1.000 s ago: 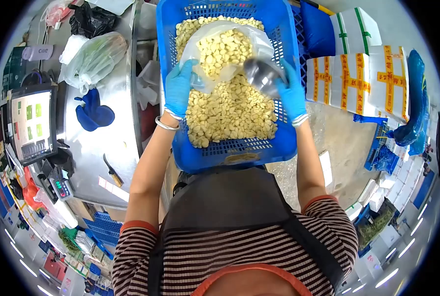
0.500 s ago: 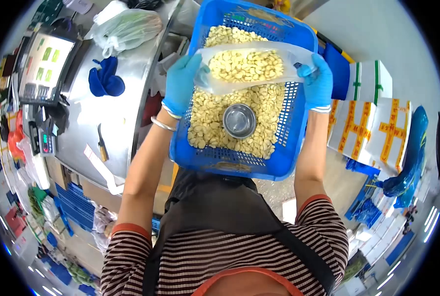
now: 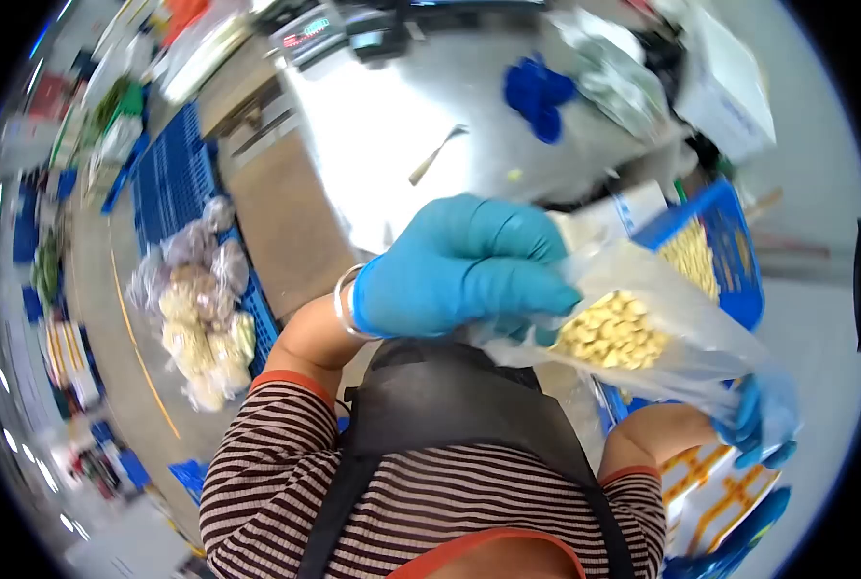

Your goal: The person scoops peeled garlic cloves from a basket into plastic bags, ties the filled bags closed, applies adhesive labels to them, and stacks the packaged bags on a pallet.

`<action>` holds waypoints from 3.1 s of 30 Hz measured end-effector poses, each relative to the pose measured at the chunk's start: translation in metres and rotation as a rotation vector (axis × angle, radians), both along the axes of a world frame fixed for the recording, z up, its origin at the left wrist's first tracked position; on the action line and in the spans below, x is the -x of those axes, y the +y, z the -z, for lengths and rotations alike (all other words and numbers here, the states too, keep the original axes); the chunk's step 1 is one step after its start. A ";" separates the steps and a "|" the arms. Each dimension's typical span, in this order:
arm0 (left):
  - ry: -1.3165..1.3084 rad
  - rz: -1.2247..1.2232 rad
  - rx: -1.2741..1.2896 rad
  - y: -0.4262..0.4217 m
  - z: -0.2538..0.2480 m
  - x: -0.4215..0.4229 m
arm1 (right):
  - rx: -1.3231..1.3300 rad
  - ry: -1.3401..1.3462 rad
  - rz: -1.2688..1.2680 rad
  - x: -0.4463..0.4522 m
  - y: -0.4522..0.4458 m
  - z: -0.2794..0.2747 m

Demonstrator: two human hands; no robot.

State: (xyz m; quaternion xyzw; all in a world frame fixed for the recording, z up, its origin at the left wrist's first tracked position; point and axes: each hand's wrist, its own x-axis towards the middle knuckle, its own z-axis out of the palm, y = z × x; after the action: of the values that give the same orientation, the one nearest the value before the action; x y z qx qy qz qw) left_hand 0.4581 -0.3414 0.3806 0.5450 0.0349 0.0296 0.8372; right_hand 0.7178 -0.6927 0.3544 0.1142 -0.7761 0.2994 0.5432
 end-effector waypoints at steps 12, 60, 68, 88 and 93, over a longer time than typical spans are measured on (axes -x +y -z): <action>0.444 -1.153 -0.232 0.196 0.055 0.328 | -3.784 -1.330 -2.163 0.283 0.425 0.101; 1.076 -1.426 -0.446 0.328 0.447 0.273 | -4.068 0.961 -1.343 0.350 0.667 0.329; 0.864 -1.085 -0.774 0.177 0.277 0.252 | -4.121 0.904 -0.706 0.337 0.565 0.245; 0.489 -1.518 0.282 0.243 0.367 0.405 | -4.143 1.069 -0.720 0.451 0.672 0.418; 0.370 -1.382 0.413 0.272 0.348 0.416 | -2.743 2.447 -1.913 0.387 0.688 0.543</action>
State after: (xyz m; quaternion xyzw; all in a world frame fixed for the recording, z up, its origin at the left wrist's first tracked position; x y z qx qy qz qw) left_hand 0.0416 -0.0689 0.0325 0.2266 0.5148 0.4500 0.6936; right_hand 0.3310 -0.0042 -0.1888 -0.7298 -0.5265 0.4337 0.0465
